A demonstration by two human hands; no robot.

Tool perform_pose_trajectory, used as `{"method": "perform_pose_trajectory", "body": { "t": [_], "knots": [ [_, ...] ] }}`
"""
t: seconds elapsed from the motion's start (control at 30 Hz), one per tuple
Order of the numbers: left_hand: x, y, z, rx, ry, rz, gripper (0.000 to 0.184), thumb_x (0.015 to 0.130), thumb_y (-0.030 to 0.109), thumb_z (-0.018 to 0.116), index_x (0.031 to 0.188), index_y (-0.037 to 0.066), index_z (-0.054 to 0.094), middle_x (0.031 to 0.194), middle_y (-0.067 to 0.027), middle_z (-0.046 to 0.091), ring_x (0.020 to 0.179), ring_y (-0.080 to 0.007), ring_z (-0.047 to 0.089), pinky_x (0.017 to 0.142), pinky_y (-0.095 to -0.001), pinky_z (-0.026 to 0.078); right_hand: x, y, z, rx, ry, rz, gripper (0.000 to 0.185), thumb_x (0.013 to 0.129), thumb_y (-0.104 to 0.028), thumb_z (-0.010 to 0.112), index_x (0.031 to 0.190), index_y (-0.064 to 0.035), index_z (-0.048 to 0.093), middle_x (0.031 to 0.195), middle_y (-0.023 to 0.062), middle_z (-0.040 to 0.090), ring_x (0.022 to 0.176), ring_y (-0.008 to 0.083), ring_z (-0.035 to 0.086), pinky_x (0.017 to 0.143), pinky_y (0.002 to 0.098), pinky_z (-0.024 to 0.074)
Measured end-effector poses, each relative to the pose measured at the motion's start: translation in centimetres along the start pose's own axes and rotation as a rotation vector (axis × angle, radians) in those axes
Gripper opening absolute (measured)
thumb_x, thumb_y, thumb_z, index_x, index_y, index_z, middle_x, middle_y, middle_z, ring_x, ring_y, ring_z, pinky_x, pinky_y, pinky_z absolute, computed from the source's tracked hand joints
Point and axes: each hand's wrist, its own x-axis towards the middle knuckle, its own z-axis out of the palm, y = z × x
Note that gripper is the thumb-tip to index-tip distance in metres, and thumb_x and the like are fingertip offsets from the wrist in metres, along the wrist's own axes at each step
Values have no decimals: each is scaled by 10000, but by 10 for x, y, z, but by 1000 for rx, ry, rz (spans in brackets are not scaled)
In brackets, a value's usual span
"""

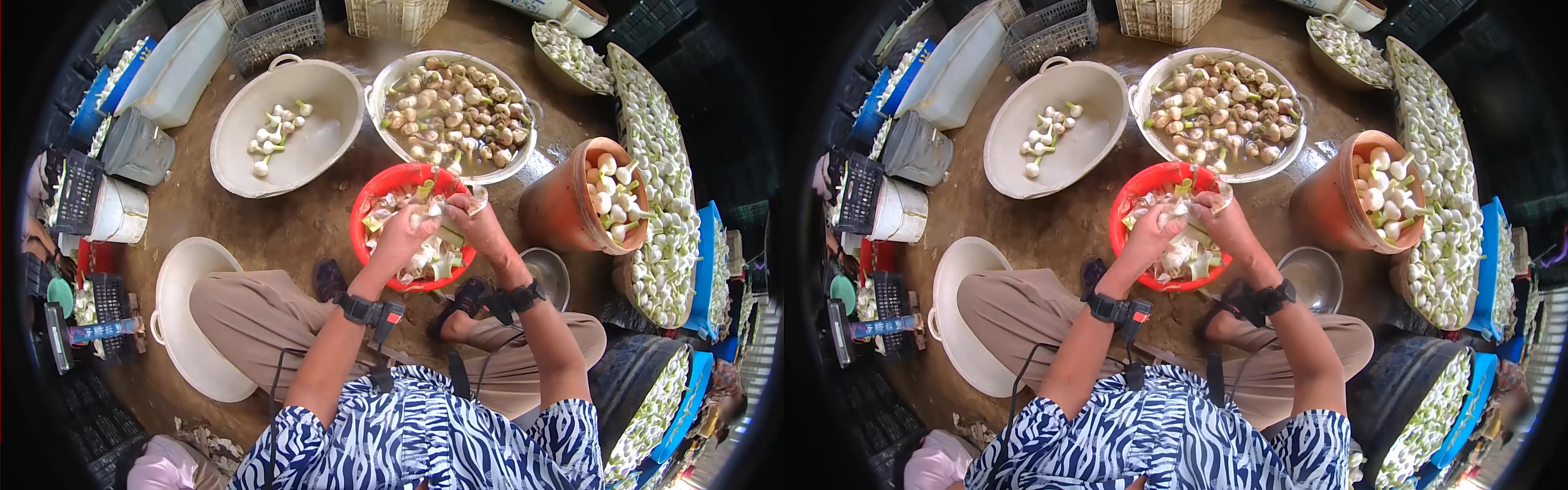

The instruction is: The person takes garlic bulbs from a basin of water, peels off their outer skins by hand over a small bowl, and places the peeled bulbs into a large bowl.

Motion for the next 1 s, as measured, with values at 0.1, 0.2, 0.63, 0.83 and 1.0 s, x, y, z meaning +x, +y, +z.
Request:
{"method": "perform_pose_trajectory", "body": {
  "t": [0.1,0.2,0.63,0.83,1.0],
  "knots": [
    [-2,12,-7,-225,-83,-41,396,822,128,630,1176,-3,510,984,-51,604,876,-123,598,818,-281,500,0,6,3,287,105,160,146,883,-91,521,882,15,621,798,56,630,693,117,565,650,272,461],
    [-3,10,-10,-704,-165,-16,386,817,92,576,1185,-3,507,1043,-80,602,938,-174,601,863,-321,496,3,35,0,965,323,283,185,901,-95,474,935,31,604,865,85,641,741,145,607,686,273,492],
    [2,8,-19,-1305,-41,29,406,847,153,600,1207,0,491,1166,-136,566,1100,-269,534,955,-462,435,6,8,1,-459,106,207,237,828,-192,595,976,-8,603,839,157,645,718,258,627,674,348,481],
    [-1,9,-16,-983,-134,85,422,823,108,653,1199,-5,498,1136,-89,585,1037,-174,569,911,-331,468,9,-35,14,-120,119,71,164,820,-114,594,847,40,644,703,110,642,641,146,598,612,279,472],
    [-6,4,-21,-969,-174,84,442,801,99,677,1194,-9,505,1132,-96,591,1062,-192,561,954,-338,440,15,-36,15,-298,78,122,119,773,-87,611,735,21,642,625,71,627,506,119,558,504,273,454]
  ]
}}
